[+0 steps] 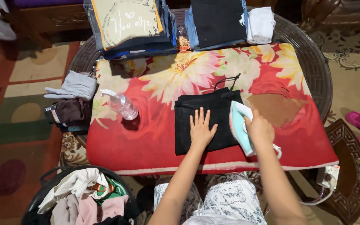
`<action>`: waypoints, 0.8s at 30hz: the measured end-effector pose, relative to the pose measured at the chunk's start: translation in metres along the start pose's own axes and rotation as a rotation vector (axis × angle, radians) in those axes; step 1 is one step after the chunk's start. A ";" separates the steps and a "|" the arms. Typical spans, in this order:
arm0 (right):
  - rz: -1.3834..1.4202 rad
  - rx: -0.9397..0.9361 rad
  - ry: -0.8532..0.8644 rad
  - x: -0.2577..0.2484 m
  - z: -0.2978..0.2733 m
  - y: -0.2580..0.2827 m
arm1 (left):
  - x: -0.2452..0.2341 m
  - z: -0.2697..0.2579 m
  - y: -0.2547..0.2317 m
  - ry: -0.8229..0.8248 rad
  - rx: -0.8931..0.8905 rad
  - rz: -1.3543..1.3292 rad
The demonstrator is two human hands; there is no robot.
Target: Ironing a black piece of clothing on a table and then folding a green varsity jacket.
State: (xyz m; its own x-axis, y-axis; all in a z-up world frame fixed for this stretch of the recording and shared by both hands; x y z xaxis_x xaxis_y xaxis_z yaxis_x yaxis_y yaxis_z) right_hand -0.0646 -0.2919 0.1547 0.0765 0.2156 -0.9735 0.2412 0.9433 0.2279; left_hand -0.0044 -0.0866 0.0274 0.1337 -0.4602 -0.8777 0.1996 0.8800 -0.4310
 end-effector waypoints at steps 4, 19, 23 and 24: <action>-0.004 0.007 0.009 -0.002 -0.018 -0.010 | 0.000 0.000 0.001 0.000 0.003 -0.012; -0.019 0.041 -0.121 -0.005 0.017 -0.019 | -0.003 -0.001 -0.002 -0.011 0.004 -0.010; 0.102 0.037 -0.049 -0.013 0.028 -0.033 | -0.004 -0.001 -0.002 -0.031 0.012 -0.012; 0.148 0.033 -0.020 -0.015 0.030 -0.037 | -0.004 -0.002 -0.003 -0.032 0.012 -0.013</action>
State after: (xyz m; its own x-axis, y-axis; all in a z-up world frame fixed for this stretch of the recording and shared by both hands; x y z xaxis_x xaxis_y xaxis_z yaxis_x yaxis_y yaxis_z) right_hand -0.0457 -0.3380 0.1613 0.1325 0.3463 -0.9287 0.2578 0.8927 0.3696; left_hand -0.0071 -0.0868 0.0318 0.1620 -0.4756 -0.8646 0.2130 0.8724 -0.4400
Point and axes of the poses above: each hand's wrist, its own z-axis towards the middle knuckle, its own x-axis out of the palm, y = z × x, the point moved 4 cm from there along z, towards the middle knuckle, and after that the axes turned 12 degrees about -x, right-handed, at the moved point
